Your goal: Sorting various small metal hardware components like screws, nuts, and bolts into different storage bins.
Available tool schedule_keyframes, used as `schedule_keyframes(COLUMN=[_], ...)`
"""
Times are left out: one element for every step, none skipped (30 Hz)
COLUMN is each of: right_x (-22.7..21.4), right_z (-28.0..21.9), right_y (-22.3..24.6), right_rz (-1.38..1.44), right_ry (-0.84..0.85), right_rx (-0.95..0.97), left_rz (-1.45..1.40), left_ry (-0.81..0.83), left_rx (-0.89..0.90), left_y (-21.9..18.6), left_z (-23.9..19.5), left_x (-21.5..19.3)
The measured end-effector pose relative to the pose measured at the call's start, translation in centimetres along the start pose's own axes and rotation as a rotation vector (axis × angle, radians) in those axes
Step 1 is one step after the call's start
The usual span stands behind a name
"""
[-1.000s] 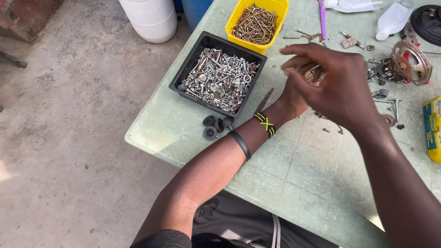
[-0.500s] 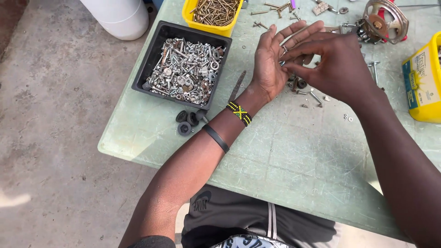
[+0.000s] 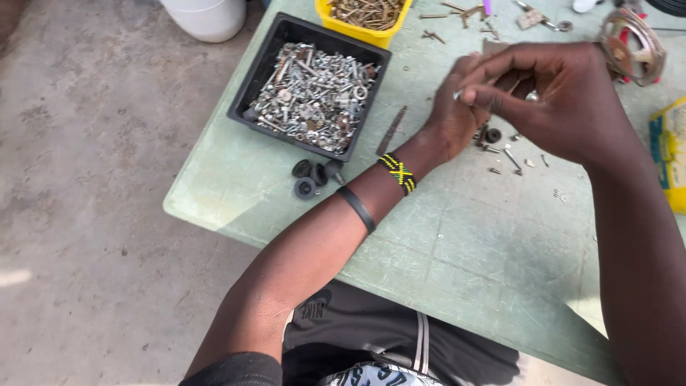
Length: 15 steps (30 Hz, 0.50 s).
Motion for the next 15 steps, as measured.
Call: schedule_keyframes(right_x=[0.7, 1.4, 2.1, 2.5, 2.9, 3.2, 3.3, 3.3, 3.3, 2.9, 2.5, 2.2, 1.9, 1.5, 1.0], right_z=[0.8, 1.5, 2.1, 2.8, 3.5, 4.1, 4.6, 5.0, 5.3, 5.1, 4.8, 4.5, 3.9, 3.3, 2.6], right_y=[1.5, 2.9, 4.2, 5.4, 6.7, 8.0, 7.8, 7.6, 7.3, 6.6, 5.9, 5.3, 4.6, 3.8, 3.0], right_rz=[0.009, 0.009, 0.008, 0.013, 0.024, 0.034, 0.037, 0.053, 0.068, 0.067, 0.056, 0.047, 0.048, -0.025, -0.098], right_ry=[0.015, 0.075, 0.135, 0.144, 0.142, 0.133, 0.134, 0.079, 0.023, 0.024, -0.026, -0.074, -0.071, -0.089, -0.107], right_rx=[-0.024, -0.020, -0.017, -0.026, -0.147, -0.261, -0.265, -0.276, -0.288, -0.288, -0.299, -0.312, -0.313, -0.261, -0.209], left_rz=[0.016, 0.022, 0.028, 0.034, 0.030, 0.023, 0.027, 0.015, 0.004, 0.003, -0.008, -0.017, -0.016, -0.030, -0.043], left_ry=[-0.014, -0.023, -0.031, -0.040, -0.042, -0.039, -0.042, -0.036, -0.031, -0.030, -0.024, -0.020, -0.023, -0.014, -0.006], left_rx=[0.020, 0.033, 0.046, 0.055, 0.059, 0.056, 0.057, 0.050, 0.043, 0.044, 0.039, 0.037, 0.039, 0.034, 0.029], left_y=[-0.1, 0.0, 0.2, -0.1, -0.4, -0.4, -0.4, -0.2, 0.1, 0.2, 0.2, 0.2, 0.1, 0.2, 0.4], left_z=[-0.1, -0.1, 0.0, 0.0, 0.0, 0.1, 0.1, 0.2, 0.3, 0.4, 0.5, 0.5, 0.5, 0.6, 0.7], left_x=[-0.2, -0.4, -0.6, -0.5, -0.5, -0.3, -0.3, -0.1, 0.1, 0.1, 0.2, 0.2, 0.1, 0.3, 0.5])
Point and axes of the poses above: each hand's wrist, its own z-axis towards the middle knuckle, its own x-axis out of the palm, y = z × x, the point moved 2 cm from there along z, towards the middle knuckle, and after that the axes turned 12 degrees about y, right-handed, at the moved point
